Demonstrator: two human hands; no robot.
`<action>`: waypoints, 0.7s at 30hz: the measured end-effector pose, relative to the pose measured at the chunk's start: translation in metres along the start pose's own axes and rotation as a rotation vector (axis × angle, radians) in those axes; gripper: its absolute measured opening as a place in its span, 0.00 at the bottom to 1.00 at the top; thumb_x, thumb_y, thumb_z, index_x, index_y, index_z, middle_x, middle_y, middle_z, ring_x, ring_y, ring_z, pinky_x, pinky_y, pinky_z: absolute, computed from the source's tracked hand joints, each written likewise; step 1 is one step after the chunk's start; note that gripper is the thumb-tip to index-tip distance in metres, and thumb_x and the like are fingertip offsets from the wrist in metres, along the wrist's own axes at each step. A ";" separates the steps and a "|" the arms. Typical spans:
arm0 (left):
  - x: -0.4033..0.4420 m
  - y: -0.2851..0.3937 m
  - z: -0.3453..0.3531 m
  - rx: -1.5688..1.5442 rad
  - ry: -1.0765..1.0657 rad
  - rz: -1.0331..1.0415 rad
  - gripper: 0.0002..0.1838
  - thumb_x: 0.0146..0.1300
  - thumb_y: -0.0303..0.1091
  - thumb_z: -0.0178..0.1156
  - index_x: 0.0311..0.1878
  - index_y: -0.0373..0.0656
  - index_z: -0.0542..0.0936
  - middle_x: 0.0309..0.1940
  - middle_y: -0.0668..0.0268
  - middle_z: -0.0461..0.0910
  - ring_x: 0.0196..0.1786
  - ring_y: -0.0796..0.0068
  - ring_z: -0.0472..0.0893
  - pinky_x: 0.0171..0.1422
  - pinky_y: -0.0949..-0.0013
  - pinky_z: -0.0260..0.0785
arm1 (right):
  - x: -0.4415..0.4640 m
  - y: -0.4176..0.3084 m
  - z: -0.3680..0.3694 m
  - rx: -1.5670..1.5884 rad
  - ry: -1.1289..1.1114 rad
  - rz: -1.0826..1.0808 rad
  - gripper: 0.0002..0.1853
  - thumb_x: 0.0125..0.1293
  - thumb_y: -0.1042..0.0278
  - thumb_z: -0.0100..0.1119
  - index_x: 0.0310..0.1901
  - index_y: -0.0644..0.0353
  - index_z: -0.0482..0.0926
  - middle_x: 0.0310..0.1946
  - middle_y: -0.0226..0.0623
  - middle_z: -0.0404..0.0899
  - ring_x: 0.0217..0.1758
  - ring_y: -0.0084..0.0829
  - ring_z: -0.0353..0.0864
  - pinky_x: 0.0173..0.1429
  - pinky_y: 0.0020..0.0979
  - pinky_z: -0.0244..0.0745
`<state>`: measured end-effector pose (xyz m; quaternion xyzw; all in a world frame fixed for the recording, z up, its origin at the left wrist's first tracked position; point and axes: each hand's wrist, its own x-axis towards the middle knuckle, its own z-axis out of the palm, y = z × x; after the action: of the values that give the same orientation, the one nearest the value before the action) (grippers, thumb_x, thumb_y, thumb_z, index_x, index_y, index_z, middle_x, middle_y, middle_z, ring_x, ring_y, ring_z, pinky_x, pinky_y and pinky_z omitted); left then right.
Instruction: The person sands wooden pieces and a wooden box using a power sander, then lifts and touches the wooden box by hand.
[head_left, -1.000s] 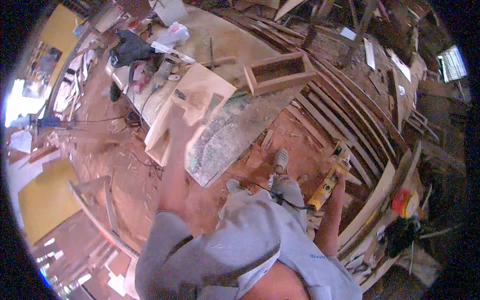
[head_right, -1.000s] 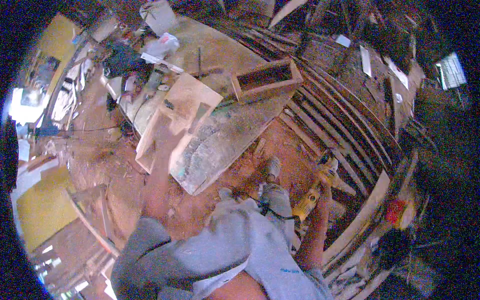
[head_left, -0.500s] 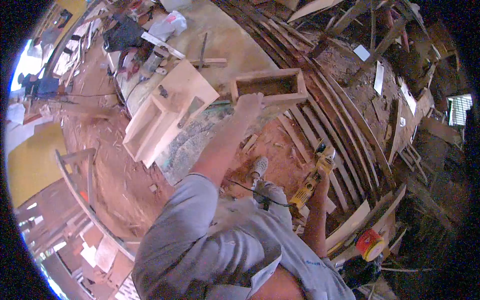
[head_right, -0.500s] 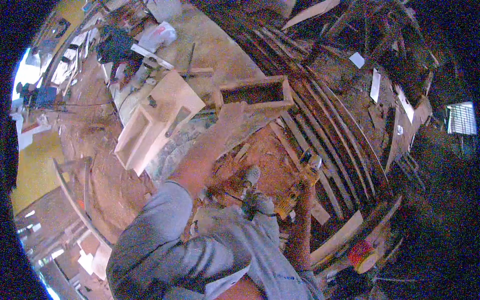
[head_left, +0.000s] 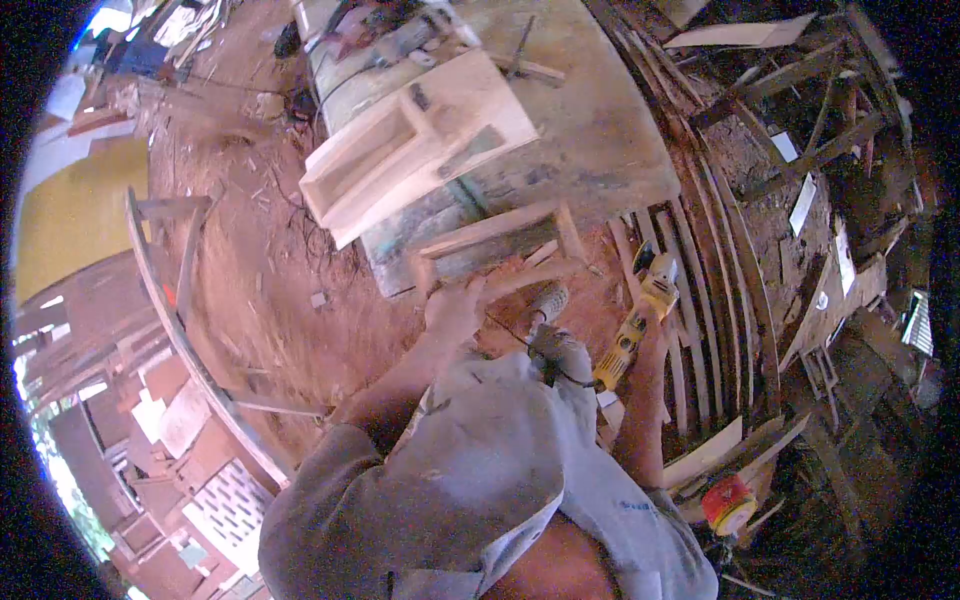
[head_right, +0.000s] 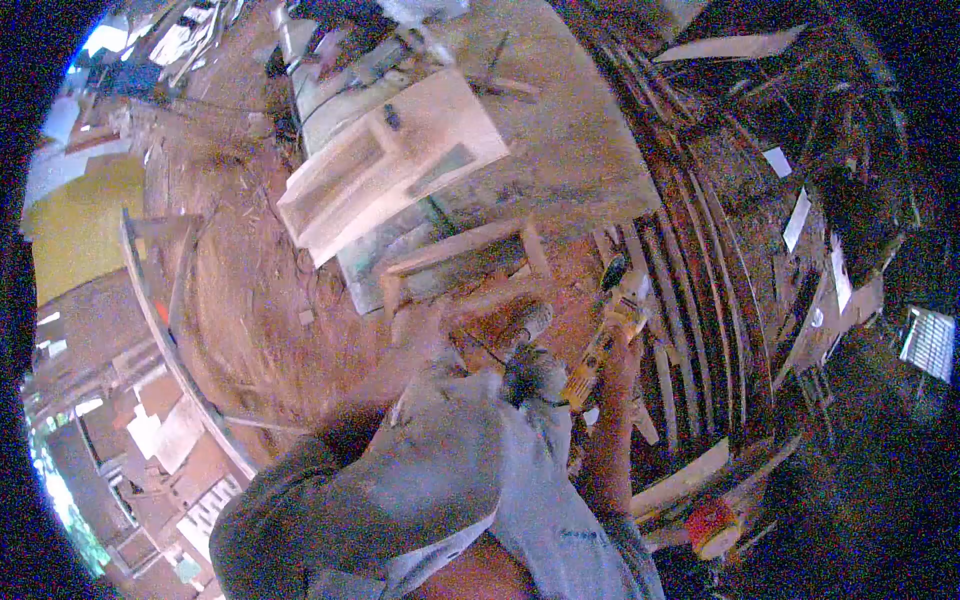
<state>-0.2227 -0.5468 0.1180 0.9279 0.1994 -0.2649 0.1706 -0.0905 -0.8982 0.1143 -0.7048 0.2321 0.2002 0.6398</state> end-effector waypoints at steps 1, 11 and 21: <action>-0.015 -0.012 -0.012 0.008 -0.042 -0.046 0.25 0.66 0.40 0.62 0.66 0.50 0.77 0.61 0.60 0.83 0.57 0.53 0.86 0.57 0.49 0.81 | -0.016 -0.007 0.015 -0.040 0.021 0.027 0.22 0.78 0.53 0.57 0.59 0.64 0.77 0.47 0.39 0.83 0.49 0.30 0.82 0.51 0.37 0.79; -0.103 -0.176 0.010 -0.021 0.074 -0.139 0.19 0.65 0.38 0.61 0.60 0.49 0.80 0.52 0.62 0.87 0.55 0.57 0.87 0.54 0.54 0.82 | -0.097 0.023 0.103 -0.129 -0.094 -0.078 0.26 0.75 0.53 0.63 0.66 0.61 0.74 0.52 0.40 0.84 0.51 0.37 0.85 0.52 0.37 0.83; -0.010 -0.129 0.007 0.015 0.186 0.192 0.12 0.68 0.36 0.59 0.53 0.46 0.80 0.47 0.60 0.87 0.50 0.61 0.89 0.51 0.54 0.83 | -0.096 0.057 0.133 -0.283 -0.035 -0.369 0.21 0.69 0.63 0.70 0.60 0.62 0.78 0.46 0.34 0.83 0.43 0.26 0.83 0.40 0.31 0.83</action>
<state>-0.2930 -0.4413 0.0903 0.9645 0.1225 -0.1619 0.1691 -0.2001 -0.7630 0.1104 -0.8144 0.0577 0.1228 0.5642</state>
